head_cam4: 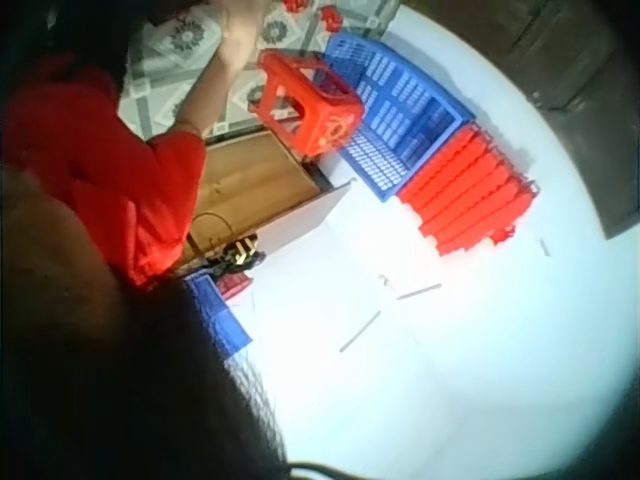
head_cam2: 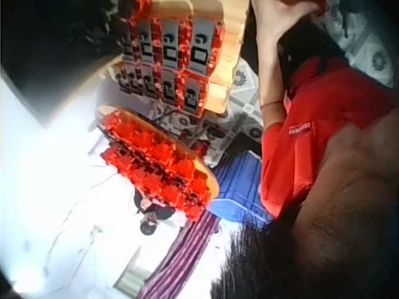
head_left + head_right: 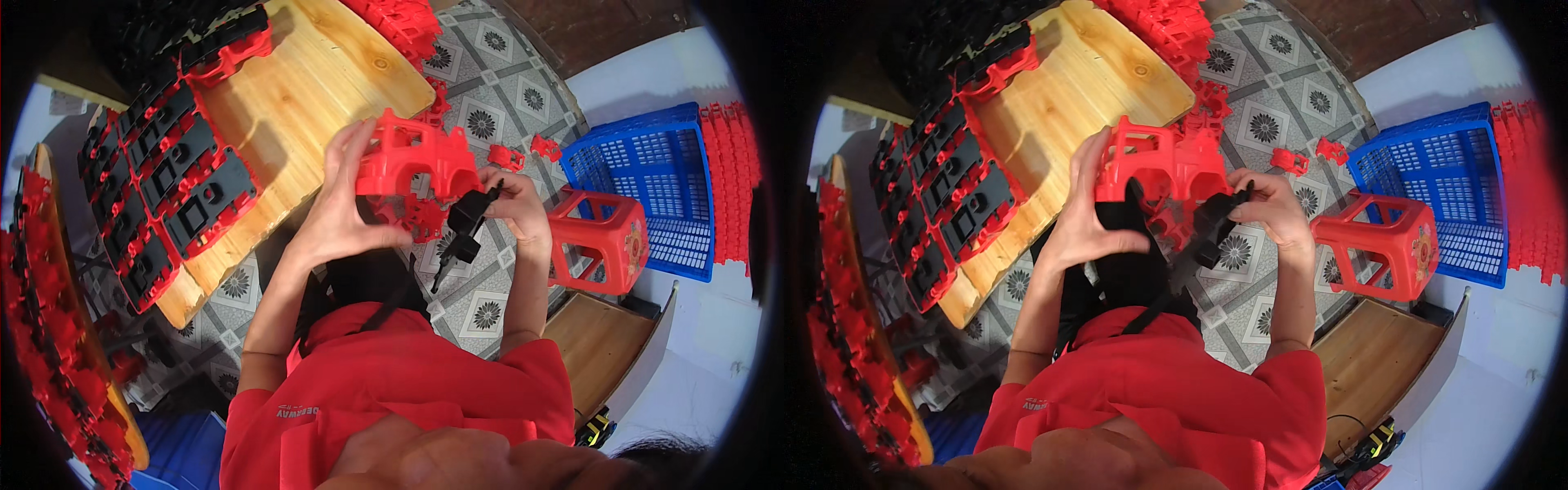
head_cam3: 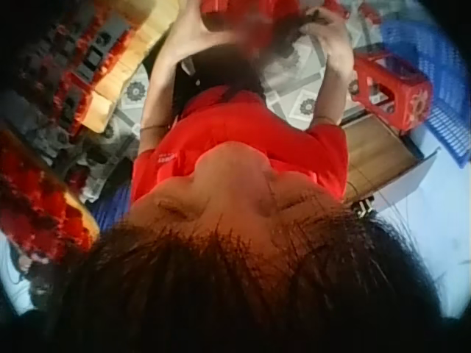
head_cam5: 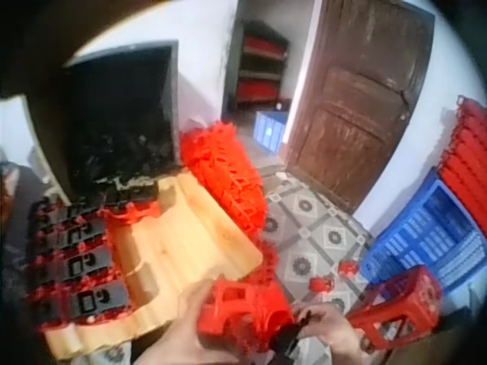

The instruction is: The person assembles plastic units by fitting black plastic components into red plastic frames by hand and arranging the assembled pieces in rows on the wooden table.

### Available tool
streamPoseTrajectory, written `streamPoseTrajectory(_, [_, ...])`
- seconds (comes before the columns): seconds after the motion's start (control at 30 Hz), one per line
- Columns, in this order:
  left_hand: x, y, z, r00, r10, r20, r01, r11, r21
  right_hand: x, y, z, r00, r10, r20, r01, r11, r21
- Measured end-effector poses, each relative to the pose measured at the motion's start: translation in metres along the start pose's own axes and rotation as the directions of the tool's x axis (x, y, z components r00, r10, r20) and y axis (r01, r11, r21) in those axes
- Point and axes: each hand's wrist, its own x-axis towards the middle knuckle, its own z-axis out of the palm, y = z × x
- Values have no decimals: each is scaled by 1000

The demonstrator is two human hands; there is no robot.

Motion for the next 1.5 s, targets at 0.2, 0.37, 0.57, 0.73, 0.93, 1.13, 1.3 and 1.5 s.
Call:
streamPoseTrajectory(0.2, [-6,-38,3,964,-244,-105,93,680,-727,25,-2,36,997,-24,-73,22,1000,-21])
streamPoseTrajectory(0.37, [-2,-41,17,924,-338,-180,-30,406,-913,32,-9,79,938,-210,-276,142,959,-244])
streamPoseTrajectory(0.57, [-11,-40,15,847,-511,-145,84,398,-913,27,-24,123,545,-832,105,56,-90,-994])
streamPoseTrajectory(0.73, [-7,-24,16,854,-487,-181,88,479,-874,20,-21,147,705,-700,118,370,221,-902])
streamPoseTrajectory(0.93, [-17,-24,6,909,-415,-32,136,368,-920,31,-18,140,790,-611,59,366,392,-844])
streamPoseTrajectory(1.13, [-17,-47,-4,904,-427,-39,135,370,-919,-30,-86,139,760,-622,192,490,353,-797])
streamPoseTrajectory(1.3, [-13,-41,-3,911,-413,21,143,267,-953,-19,-86,123,577,-593,562,690,-15,-723])
streamPoseTrajectory(1.5, [-14,-42,-1,918,-392,55,180,291,-940,-19,-65,126,597,-545,590,682,-43,-730])
